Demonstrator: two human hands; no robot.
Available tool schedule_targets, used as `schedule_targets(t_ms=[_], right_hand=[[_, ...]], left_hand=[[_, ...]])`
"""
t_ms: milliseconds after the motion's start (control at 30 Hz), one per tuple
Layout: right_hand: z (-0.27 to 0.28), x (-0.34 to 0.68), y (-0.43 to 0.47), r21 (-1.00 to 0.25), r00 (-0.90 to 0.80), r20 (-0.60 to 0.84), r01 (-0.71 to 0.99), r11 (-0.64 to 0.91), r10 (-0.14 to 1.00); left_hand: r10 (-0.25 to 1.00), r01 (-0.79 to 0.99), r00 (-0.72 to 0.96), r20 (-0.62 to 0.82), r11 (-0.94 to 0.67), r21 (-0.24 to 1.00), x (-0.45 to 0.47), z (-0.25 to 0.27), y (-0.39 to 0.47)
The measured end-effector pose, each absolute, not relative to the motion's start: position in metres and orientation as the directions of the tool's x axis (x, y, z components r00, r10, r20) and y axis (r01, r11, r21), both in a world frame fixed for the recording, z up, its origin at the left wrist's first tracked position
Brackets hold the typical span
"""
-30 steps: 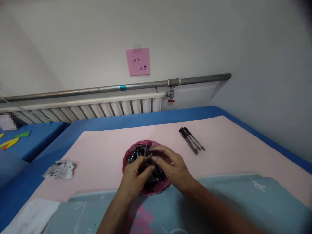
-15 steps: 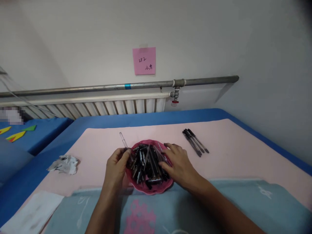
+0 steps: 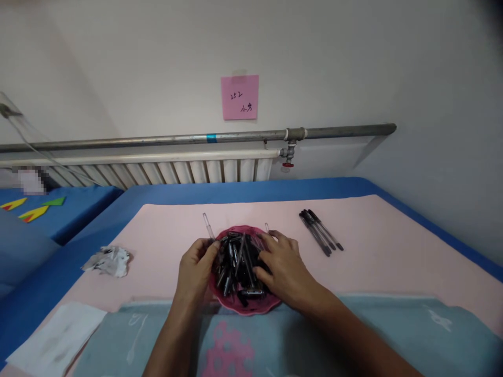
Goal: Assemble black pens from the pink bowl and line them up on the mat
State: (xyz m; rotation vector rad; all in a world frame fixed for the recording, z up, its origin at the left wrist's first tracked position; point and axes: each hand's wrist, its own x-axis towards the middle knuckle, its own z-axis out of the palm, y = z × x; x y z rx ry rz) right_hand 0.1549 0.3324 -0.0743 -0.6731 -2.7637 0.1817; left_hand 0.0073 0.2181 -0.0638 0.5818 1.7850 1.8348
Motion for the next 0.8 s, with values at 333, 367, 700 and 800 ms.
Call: schedule_targets(t_ms=[333, 367, 700, 800], right_hand=[[-0.076, 0.147, 0.324, -0.276, -0.787, 0.183, 0.534, 0.799, 0.589], [-0.077, 0.147, 0.325, -0.301, -0.773, 0.194, 0.539, 0.787, 0.604], [-0.061, 0.155, 0.339, -0.893, -0.528, 0.312, 0.121, 0.433, 0.79], [-0.052, 0.157, 0.341, -0.977, -0.468, 0.212, -0.119, 0.177, 0.858]], left_hand=[[0.681, -0.179, -0.723, -0.116, -0.023, 0.984, 0.015, -0.057, 0.219], [0.684, -0.204, -0.718, -0.127, -0.033, 0.979, 0.016, -0.057, 0.219], [0.855, -0.191, -0.503, -0.123, 0.029, 0.981, 0.012, -0.065, 0.215], [0.88, 0.081, -0.474, -0.014, 0.06, 0.995, 0.013, -0.069, 0.216]])
